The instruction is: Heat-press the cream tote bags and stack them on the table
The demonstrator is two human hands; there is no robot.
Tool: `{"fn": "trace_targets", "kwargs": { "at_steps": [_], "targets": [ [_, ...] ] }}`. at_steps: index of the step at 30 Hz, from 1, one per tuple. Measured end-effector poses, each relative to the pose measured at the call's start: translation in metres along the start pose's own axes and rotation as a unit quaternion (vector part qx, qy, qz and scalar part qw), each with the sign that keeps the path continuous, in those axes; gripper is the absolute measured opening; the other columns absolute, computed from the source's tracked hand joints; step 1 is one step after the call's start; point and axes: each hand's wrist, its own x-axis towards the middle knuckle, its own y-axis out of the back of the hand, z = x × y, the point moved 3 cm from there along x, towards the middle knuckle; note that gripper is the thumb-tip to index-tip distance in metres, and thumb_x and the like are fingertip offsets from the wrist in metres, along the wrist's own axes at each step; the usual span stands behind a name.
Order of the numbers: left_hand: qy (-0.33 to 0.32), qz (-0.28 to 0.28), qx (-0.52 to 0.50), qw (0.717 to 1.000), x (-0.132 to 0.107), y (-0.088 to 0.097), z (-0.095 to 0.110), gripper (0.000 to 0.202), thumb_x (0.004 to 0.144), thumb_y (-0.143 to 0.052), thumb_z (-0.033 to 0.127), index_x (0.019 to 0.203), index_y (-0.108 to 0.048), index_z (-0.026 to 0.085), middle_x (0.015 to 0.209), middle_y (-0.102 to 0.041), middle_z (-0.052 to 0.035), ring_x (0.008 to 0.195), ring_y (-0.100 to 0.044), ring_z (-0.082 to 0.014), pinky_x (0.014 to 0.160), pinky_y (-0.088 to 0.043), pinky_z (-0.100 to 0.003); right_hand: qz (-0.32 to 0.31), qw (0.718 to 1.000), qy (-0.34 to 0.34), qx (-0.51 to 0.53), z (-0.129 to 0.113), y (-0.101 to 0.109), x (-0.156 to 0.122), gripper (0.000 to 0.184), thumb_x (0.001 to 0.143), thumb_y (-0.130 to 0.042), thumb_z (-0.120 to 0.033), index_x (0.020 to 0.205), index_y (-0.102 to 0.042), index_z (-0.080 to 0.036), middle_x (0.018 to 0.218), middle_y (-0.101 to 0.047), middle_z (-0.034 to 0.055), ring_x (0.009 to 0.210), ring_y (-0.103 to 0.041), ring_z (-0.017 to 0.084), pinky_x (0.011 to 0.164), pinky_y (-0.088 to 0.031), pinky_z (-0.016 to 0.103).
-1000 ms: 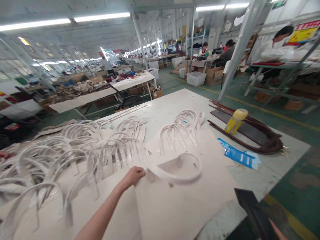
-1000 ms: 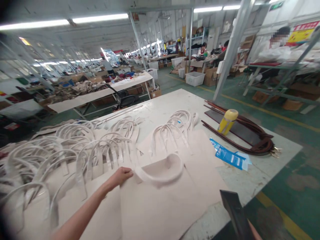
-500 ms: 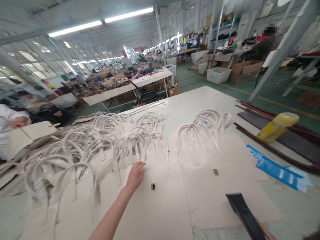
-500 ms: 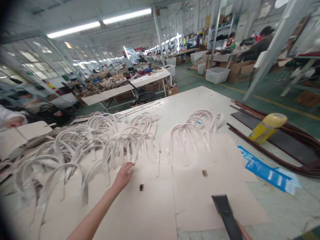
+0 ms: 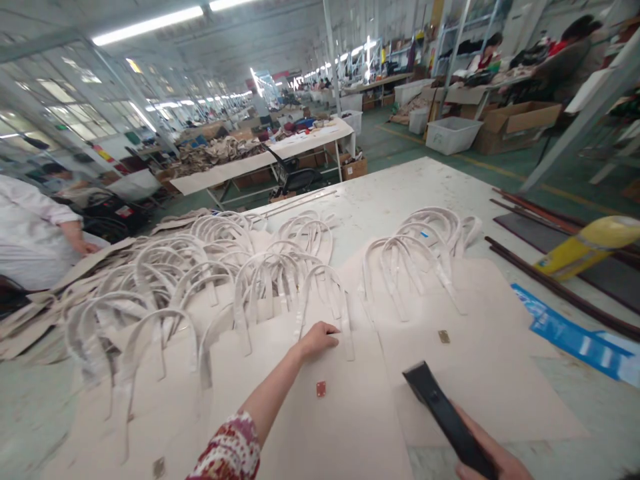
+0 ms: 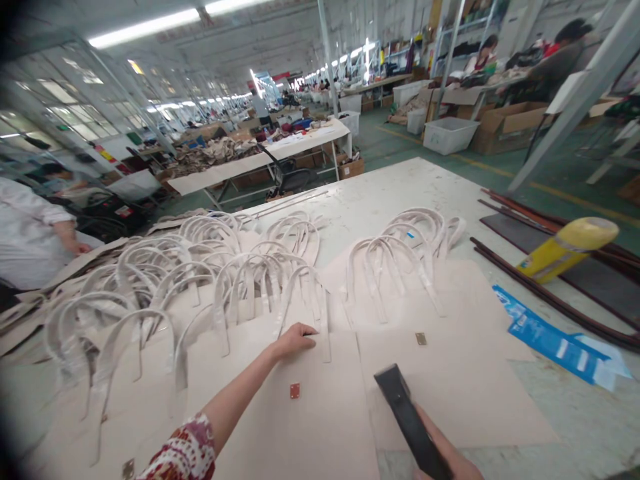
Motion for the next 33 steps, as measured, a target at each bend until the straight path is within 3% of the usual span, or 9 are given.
{"fn": "trace_targets", "kwargs": {
  "at_steps": [2, 4, 7, 11, 14, 21, 26, 30, 33],
  "targets": [
    [0.012, -0.036, -0.066, 0.997, -0.007, -0.013, -0.002, 0.034, 0.062, -0.045, 0.02, 0.089, -0.064, 0.012, 0.072, -0.063, -0.0018, 0.063, -0.057, -0.0165, 0.054, -0.042, -0.025, -0.087, 0.996, -0.001, 0.032, -0.024, -0.023, 0.009, 0.068, 0.065, -0.054, -0.032, 0.129, -0.038, -0.019, 0.079, -0.068, 0.0038, 0.058, -0.061, 0.019, 0.048, -0.05, 0.026],
    [0.02, -0.047, -0.123, 0.991, -0.011, -0.024, -0.004, 0.038, 0.061, -0.044, 0.02, 0.092, -0.063, 0.01, 0.072, -0.064, -0.0032, 0.058, -0.056, -0.0157, 0.051, -0.041, -0.025, -0.161, 0.985, -0.016, 0.066, -0.041, -0.047, 0.023, 0.068, 0.067, -0.051, -0.027, 0.132, -0.031, -0.021, 0.057, -0.059, -0.0035, 0.037, -0.048, 0.011, 0.034, -0.04, 0.02],
    [0.025, -0.041, -0.195, 0.98, -0.012, -0.033, -0.008, 0.039, 0.059, -0.046, 0.02, 0.092, -0.064, 0.009, 0.073, -0.064, -0.0046, 0.058, -0.056, -0.0151, 0.051, -0.042, -0.024, -0.203, 0.975, -0.022, 0.091, -0.047, -0.075, 0.05, 0.068, 0.066, -0.051, -0.021, 0.131, -0.031, -0.022, 0.056, -0.054, -0.0059, 0.035, -0.043, 0.007, 0.033, -0.039, 0.018],
    [0.03, -0.033, -0.256, 0.966, -0.01, -0.035, -0.012, 0.037, 0.056, -0.051, 0.023, 0.088, -0.065, 0.009, 0.072, -0.064, -0.0049, 0.059, -0.057, -0.0159, 0.053, -0.043, -0.025, -0.204, 0.974, -0.031, 0.093, -0.04, -0.092, 0.076, 0.068, 0.066, -0.05, -0.02, 0.131, -0.03, -0.023, 0.056, -0.052, -0.0064, 0.036, -0.046, 0.008, 0.032, -0.041, 0.019],
    [0.033, -0.029, -0.275, 0.96, -0.009, -0.035, -0.014, 0.036, 0.055, -0.053, 0.023, 0.086, -0.066, 0.01, 0.07, -0.064, -0.004, 0.06, -0.057, -0.0161, 0.053, -0.043, -0.025, -0.189, 0.977, -0.032, 0.094, -0.04, -0.09, 0.078, 0.068, 0.067, -0.051, -0.022, 0.131, -0.029, -0.023, 0.057, -0.051, -0.0066, 0.036, -0.048, 0.009, 0.032, -0.042, 0.02],
    [0.028, -0.011, -0.239, 0.971, -0.007, -0.036, -0.013, 0.034, 0.055, -0.049, 0.017, 0.084, -0.066, 0.01, 0.066, -0.063, -0.0019, 0.056, -0.055, -0.0139, 0.049, -0.041, -0.023, -0.103, 0.993, -0.038, 0.041, -0.033, -0.057, 0.064, 0.065, 0.072, -0.049, -0.024, 0.132, -0.026, -0.021, 0.05, -0.049, -0.0078, 0.035, -0.042, 0.008, 0.031, -0.04, 0.02],
    [0.003, 0.011, -0.144, 0.989, -0.012, -0.034, -0.004, 0.03, 0.063, -0.046, 0.016, 0.086, -0.065, 0.01, 0.063, -0.06, -0.0008, 0.054, -0.053, -0.0129, 0.048, -0.038, -0.022, -0.113, 0.993, -0.024, 0.013, -0.04, -0.067, 0.084, 0.064, 0.071, -0.049, -0.025, 0.131, -0.029, -0.022, 0.048, -0.045, -0.0093, 0.034, -0.043, 0.009, 0.03, -0.039, 0.021],
    [-0.057, 0.076, -0.029, 0.995, -0.029, -0.022, 0.015, 0.015, 0.066, -0.051, 0.016, 0.073, -0.064, 0.014, 0.066, -0.057, -0.0015, 0.068, -0.052, -0.0155, 0.061, -0.038, -0.025, -0.068, 0.998, -0.005, 0.016, -0.053, -0.066, 0.083, 0.065, 0.071, -0.051, -0.029, 0.132, -0.029, -0.022, 0.053, -0.047, -0.0082, 0.036, -0.044, 0.009, 0.032, -0.041, 0.022],
    [-0.11, 0.141, 0.043, 0.983, -0.061, -0.027, 0.025, 0.019, 0.078, -0.044, 0.019, 0.081, -0.062, 0.017, 0.078, -0.055, -0.0047, 0.081, -0.048, -0.0175, 0.072, -0.034, -0.029, -0.024, 1.0, -0.006, 0.018, -0.054, -0.046, 0.066, 0.068, 0.071, -0.052, -0.031, 0.133, -0.025, -0.021, 0.052, -0.05, -0.008, 0.037, -0.044, 0.01, 0.035, -0.042, 0.022]
  ]
}}
